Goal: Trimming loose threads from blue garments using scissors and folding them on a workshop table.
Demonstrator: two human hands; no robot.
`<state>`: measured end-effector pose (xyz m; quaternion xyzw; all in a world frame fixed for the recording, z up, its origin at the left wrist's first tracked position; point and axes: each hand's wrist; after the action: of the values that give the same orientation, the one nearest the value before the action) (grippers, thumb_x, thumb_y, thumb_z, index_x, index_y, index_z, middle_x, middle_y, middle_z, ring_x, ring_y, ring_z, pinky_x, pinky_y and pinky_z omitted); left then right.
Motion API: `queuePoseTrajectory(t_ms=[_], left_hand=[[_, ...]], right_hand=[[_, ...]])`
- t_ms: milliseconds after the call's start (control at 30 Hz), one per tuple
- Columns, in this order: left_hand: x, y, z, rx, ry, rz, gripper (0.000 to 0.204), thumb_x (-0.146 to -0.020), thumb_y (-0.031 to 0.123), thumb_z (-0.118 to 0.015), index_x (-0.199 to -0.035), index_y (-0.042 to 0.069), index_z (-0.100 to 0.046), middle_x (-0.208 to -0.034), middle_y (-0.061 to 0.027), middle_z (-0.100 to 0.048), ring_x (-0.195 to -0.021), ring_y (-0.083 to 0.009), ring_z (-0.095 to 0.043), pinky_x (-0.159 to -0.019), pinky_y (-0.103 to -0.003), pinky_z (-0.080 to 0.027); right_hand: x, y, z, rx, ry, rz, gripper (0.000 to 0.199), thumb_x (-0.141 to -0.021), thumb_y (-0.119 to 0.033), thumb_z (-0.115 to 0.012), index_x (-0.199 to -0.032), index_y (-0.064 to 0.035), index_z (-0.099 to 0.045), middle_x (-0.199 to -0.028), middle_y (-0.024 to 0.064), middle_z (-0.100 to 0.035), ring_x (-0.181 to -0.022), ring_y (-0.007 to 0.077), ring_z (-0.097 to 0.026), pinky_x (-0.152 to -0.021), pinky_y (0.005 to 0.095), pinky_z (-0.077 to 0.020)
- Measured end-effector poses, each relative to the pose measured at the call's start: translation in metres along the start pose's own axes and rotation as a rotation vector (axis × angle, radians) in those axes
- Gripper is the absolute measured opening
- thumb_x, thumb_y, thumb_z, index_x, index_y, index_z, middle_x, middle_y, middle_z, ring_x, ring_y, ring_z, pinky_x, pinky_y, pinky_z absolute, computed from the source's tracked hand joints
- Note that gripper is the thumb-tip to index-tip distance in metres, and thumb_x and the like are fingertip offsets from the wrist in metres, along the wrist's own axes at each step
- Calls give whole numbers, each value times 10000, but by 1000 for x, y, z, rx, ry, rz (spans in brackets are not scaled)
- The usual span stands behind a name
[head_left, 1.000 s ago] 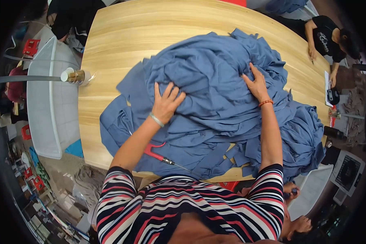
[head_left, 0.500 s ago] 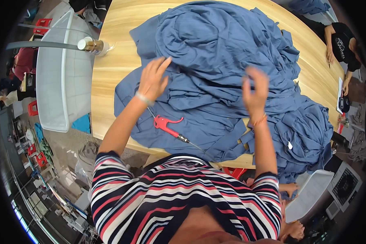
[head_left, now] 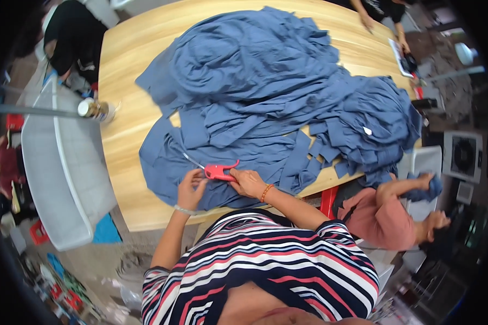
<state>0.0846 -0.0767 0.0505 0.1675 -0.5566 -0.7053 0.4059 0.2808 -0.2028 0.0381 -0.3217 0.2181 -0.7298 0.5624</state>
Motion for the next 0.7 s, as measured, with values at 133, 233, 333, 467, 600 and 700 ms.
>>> queuePoseTrajectory(t_ms=[133, 233, 333, 467, 600, 700], left_hand=[[-25, 2, 30, -35, 158, -55, 225, -816, 88, -679, -1014, 12, -605, -910, -84, -651, -733, -158, -619, -663, -264, -495], [-55, 12, 16, -128, 200, -93, 252, -773, 95, -706, -998, 23, -616, -911, -97, -638, -801, -205, -622, -719, -313, -496], [-94, 25, -21, -628, 305, -554, 294, -717, 114, -730, -989, 59, -633, -900, -101, -610, -884, -258, -589, -782, -379, -472], [-129, -5, -36, -860, 288, -369, 244, -686, 121, -724, -910, 93, -631, -864, -91, -578, -884, -280, -552, -765, -413, -445], [-122, 25, -17, -670, 237, -352, 145, -719, 58, -672, -845, 72, -601, -817, -92, -579, -774, -273, -556, -688, -381, -455], [-104, 95, 1, -449, 234, -296, 115, -743, -6, -613, -844, 41, -583, -782, -94, -575, -691, -240, -555, -638, -333, -462]], right_hand=[[27, -33, 80, -11, 58, -138, 318, -794, -391, -649, -861, -83, -600, -701, 174, -612, -674, 385, -603, -605, 459, -477], [39, -6, 113, -100, 305, -304, 308, -796, -437, -648, -821, -132, -678, -734, 158, -641, -711, 363, -628, -610, 430, -497], [37, 37, 164, -136, 487, -431, 231, -812, -362, -652, -894, -149, -682, -753, 174, -641, -731, 374, -627, -619, 445, -494], [1, 96, 182, 162, 514, -279, 350, -793, -250, -655, -1110, -151, -547, -871, 163, -647, -780, 408, -618, -668, 484, -494], [-32, 110, 187, 253, 480, -186, 417, -757, -144, -664, -1124, -90, -473, -1032, 178, -610, -807, 394, -624, -705, 477, -505], [-46, 151, 177, 282, 439, -178, 409, -728, -146, -674, -1098, -86, -509, -999, 163, -624, -830, 375, -621, -711, 457, -500]])
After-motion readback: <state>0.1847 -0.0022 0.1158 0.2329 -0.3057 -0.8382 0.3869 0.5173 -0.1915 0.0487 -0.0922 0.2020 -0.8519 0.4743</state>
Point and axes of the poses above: each hand's wrist, its own x-axis away from the middle knuckle, its own z-axis out of the back of the hand, y = z × x
